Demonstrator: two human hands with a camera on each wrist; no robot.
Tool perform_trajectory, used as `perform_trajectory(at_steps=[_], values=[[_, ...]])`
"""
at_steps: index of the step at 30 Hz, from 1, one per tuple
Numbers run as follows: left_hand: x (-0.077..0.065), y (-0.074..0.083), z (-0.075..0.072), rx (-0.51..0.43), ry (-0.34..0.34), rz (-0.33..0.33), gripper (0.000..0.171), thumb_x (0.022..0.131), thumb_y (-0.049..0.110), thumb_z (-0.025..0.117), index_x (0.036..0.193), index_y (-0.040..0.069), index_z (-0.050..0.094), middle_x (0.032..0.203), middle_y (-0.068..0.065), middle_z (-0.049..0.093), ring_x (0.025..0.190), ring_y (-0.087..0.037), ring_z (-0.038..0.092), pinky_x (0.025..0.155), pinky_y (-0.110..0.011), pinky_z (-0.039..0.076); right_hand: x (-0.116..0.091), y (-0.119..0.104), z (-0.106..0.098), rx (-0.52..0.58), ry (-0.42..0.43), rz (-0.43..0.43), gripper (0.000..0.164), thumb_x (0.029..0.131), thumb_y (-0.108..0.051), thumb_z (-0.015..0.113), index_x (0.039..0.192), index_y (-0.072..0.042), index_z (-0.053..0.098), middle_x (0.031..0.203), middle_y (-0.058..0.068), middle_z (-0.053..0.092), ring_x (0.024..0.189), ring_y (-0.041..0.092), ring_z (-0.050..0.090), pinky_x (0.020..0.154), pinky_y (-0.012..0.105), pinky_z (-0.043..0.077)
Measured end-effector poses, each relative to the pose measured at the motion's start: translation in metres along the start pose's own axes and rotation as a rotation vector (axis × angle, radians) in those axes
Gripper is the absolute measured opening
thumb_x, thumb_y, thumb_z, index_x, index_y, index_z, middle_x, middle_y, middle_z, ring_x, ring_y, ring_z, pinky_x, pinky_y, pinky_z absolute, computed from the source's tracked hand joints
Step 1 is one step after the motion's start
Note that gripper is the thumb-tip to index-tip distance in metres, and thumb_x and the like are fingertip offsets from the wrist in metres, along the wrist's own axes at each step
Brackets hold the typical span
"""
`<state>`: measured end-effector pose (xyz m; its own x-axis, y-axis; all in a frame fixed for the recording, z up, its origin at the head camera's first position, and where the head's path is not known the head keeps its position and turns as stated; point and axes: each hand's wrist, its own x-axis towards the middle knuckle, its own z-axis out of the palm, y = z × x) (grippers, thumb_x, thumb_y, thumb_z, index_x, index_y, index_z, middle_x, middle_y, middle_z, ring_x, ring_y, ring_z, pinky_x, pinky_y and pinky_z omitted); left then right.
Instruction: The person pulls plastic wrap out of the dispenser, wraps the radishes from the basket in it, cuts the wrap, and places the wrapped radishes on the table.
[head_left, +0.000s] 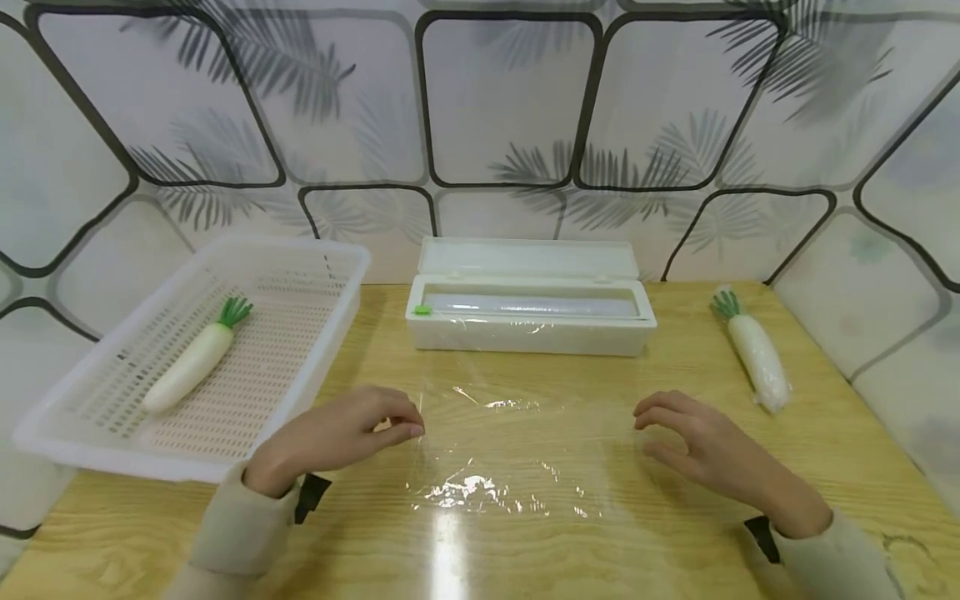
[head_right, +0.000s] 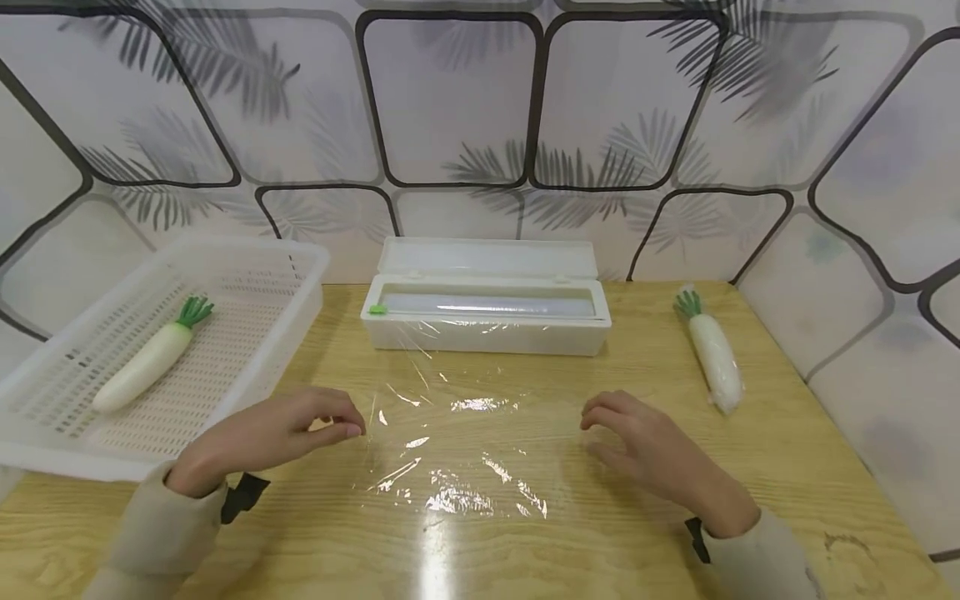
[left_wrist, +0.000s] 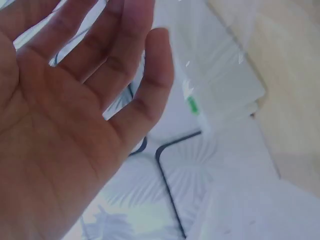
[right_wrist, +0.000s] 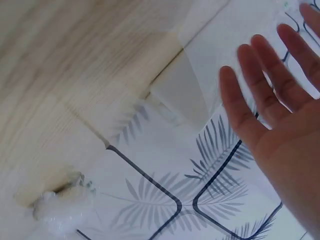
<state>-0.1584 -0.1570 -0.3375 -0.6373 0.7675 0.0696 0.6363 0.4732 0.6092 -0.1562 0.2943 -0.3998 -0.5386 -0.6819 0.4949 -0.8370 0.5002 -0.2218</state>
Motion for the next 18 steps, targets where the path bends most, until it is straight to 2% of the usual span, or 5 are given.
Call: perform_trajectory(at_steps=[2, 4, 7, 11, 18], values=[[-0.003, 0.003, -0.007, 0.014, 0.051, -0.016, 0.018, 0.104, 0.014, 0.058, 0.103, 0.007, 0.075, 0.096, 0.006, 0.07, 0.087, -0.006, 0.062, 0.077, -0.031, 0.054, -0.007, -0.007, 0.003, -0.037, -0.041, -0.002, 0.031, 0.1, -0.041, 0.062, 0.108, -0.011, 0.068, 0.115, 0.007, 0.064, 0.099, 0.023, 0.064, 0.079, 0.028, 0.055], [-0.008, 0.007, -0.014, 0.023, 0.098, -0.022, 0.017, 0.105, 0.015, 0.058, 0.103, 0.01, 0.074, 0.097, 0.009, 0.069, 0.088, -0.005, 0.062, 0.077, -0.031, 0.054, -0.013, -0.013, 0.006, -0.075, -0.089, 0.004, 0.034, 0.094, -0.041, 0.071, 0.112, -0.013, 0.068, 0.119, 0.008, 0.063, 0.103, 0.025, 0.062, 0.077, 0.037, 0.057], [-0.018, 0.01, -0.025, 0.045, 0.175, -0.007, 0.013, 0.103, 0.012, 0.06, 0.102, 0.013, 0.073, 0.096, 0.013, 0.068, 0.084, -0.004, 0.06, 0.072, -0.029, 0.053, -0.02, -0.019, 0.01, -0.114, -0.16, 0.007, 0.046, 0.08, -0.031, 0.086, 0.117, -0.012, 0.068, 0.122, 0.01, 0.062, 0.105, 0.028, 0.061, 0.075, 0.046, 0.057], [-0.032, 0.012, -0.04, 0.107, 0.263, 0.023, 0.014, 0.099, 0.005, 0.064, 0.099, 0.016, 0.073, 0.092, 0.015, 0.066, 0.077, -0.003, 0.057, 0.067, -0.026, 0.05, -0.025, -0.021, 0.015, -0.161, -0.197, -0.019, 0.055, 0.07, -0.025, 0.09, 0.119, -0.012, 0.069, 0.121, 0.011, 0.062, 0.104, 0.03, 0.06, 0.072, 0.045, 0.056], [-0.056, 0.018, -0.066, 0.266, 0.324, -0.015, 0.014, 0.097, 0.008, 0.068, 0.098, 0.021, 0.074, 0.094, 0.019, 0.067, 0.078, 0.0, 0.056, 0.065, -0.024, 0.049, -0.025, -0.021, 0.018, -0.137, -0.19, -0.052, 0.053, 0.067, -0.021, 0.091, 0.115, -0.015, 0.069, 0.121, 0.01, 0.061, 0.102, 0.027, 0.06, 0.07, 0.041, 0.056]])
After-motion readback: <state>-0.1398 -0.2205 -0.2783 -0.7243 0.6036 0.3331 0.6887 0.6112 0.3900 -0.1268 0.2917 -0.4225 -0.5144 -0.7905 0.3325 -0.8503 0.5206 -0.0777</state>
